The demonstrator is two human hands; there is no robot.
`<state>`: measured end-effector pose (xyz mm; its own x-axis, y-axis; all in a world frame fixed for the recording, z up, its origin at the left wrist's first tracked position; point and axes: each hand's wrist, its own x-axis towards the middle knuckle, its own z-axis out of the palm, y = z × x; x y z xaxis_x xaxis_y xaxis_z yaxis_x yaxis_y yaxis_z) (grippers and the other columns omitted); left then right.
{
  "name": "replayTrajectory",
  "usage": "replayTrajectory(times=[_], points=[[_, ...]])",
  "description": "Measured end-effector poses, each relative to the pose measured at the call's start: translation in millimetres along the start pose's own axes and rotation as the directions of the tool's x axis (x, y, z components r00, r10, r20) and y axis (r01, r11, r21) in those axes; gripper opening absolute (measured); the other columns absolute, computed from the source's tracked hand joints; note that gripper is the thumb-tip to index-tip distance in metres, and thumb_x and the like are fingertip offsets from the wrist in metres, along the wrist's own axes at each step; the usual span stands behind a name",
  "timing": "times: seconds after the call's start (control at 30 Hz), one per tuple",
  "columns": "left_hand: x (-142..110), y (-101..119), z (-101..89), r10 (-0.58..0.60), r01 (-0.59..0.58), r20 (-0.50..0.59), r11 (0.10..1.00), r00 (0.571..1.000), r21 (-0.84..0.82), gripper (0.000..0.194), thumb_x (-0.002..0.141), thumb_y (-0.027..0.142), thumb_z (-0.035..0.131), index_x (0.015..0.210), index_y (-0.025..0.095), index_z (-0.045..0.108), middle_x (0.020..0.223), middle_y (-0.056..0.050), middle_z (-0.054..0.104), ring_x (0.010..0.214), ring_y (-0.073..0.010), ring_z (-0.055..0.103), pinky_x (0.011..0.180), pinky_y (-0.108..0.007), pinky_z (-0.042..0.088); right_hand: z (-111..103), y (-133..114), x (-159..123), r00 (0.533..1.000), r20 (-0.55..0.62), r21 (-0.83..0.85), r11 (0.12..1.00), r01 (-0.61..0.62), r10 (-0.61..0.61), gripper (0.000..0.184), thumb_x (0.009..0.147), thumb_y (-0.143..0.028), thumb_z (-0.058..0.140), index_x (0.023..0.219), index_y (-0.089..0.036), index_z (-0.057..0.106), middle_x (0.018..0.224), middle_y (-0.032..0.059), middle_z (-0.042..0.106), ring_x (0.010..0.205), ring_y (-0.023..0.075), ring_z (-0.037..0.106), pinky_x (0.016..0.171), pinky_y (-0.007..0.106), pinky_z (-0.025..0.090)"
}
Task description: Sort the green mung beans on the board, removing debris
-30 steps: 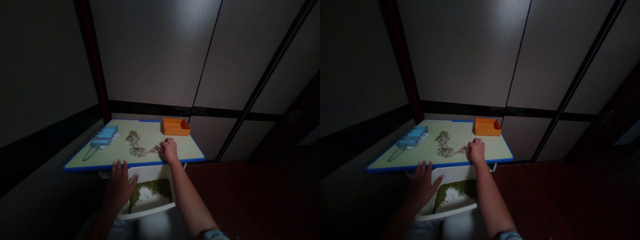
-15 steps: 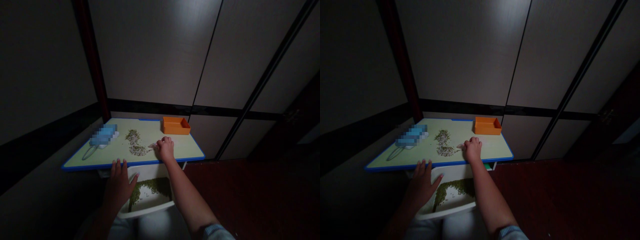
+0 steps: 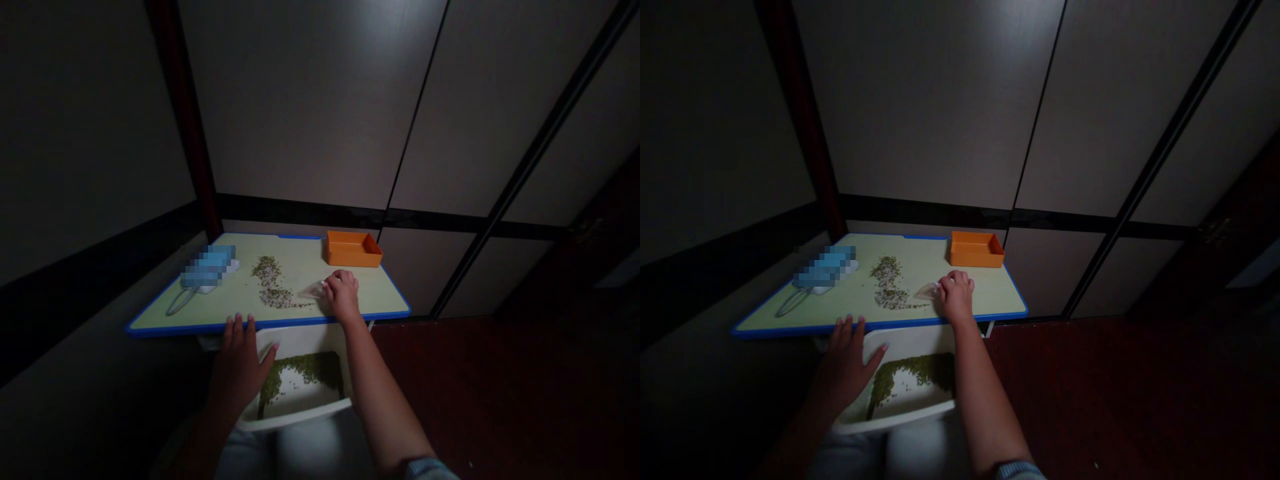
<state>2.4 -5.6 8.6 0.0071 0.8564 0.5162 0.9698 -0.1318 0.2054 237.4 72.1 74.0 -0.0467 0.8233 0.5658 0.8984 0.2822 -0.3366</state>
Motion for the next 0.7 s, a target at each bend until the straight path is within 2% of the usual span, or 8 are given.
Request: replayTrajectory(times=[0.07, 0.17, 0.33, 0.5, 0.7], points=[[-0.2, -0.4, 0.2, 0.007, -0.007, -0.006, 1.0, 1.0, -0.004, 0.074, 0.082, 0.05, 0.04, 0.136, 0.0, 0.04, 0.145, -0.027, 0.037, 0.142, -0.0374, 0.024, 0.105, -0.05, 0.038, -0.7, 2.2, -0.8, 1.0, 0.009, 0.019, 1.0, -0.013, 0.012, 0.02, 0.093, -0.025, 0.047, 0.091, -0.022, 0.066, 0.105, 0.0063, 0.055, 0.103, 0.0206, 0.041, 0.085, 0.034, 0.028], [-0.2, -1.2, 0.5, 0.019, -0.019, -0.006, 1.0, 1.0, -0.007, 0.075, 0.082, 0.052, 0.041, 0.135, -0.001, 0.04, 0.145, -0.028, 0.037, 0.142, -0.0381, 0.024, 0.106, -0.05, 0.036, -1.4, 1.0, -1.9, 0.994, 0.1, 0.037, 0.999, 0.029, -0.032, 0.019, 0.092, -0.025, 0.047, 0.089, -0.022, 0.065, 0.105, 0.0056, 0.055, 0.103, 0.0201, 0.041, 0.085, 0.033, 0.028], [-0.2, -2.3, 1.6, 0.018, -0.018, -0.011, 1.0, 1.0, -0.016, 0.074, 0.082, 0.05, 0.041, 0.136, -0.002, 0.039, 0.145, -0.029, 0.036, 0.142, -0.0378, 0.022, 0.108, -0.05, 0.035, -2.6, -5.2, -2.3, 0.984, 0.173, -0.031, 0.998, 0.05, -0.044, 0.019, 0.091, -0.029, 0.049, 0.091, -0.022, 0.066, 0.108, 0.006, 0.055, 0.104, 0.0209, 0.04, 0.085, 0.035, 0.028], [0.5, -1.9, 0.3, 0.016, -0.016, 0.011, 1.0, 1.0, -0.019, 0.075, 0.082, 0.049, 0.043, 0.136, -0.001, 0.038, 0.146, -0.028, 0.036, 0.142, -0.038, 0.022, 0.108, -0.051, 0.035, -3.4, -2.4, -1.4, 0.984, 0.161, -0.134, 0.99, -0.05, 0.071, 0.02, 0.092, -0.029, 0.047, 0.093, -0.023, 0.067, 0.109, 0.0073, 0.055, 0.104, 0.0223, 0.04, 0.082, 0.035, 0.028], [0.3, -2.7, -1.1, 0.001, -0.001, 0.012, 0.999, 1.0, -0.032, 0.072, 0.082, 0.048, 0.044, 0.137, 0.002, 0.039, 0.147, -0.026, 0.036, 0.142, -0.036, 0.024, 0.106, -0.049, 0.037, -5.9, 9.4, -1.7, 0.977, 0.093, -0.168, 0.971, -0.172, 0.19, 0.023, 0.093, -0.029, 0.044, 0.097, -0.023, 0.066, 0.112, 0.0081, 0.055, 0.106, 0.0226, 0.04, 0.082, 0.035, 0.028]])
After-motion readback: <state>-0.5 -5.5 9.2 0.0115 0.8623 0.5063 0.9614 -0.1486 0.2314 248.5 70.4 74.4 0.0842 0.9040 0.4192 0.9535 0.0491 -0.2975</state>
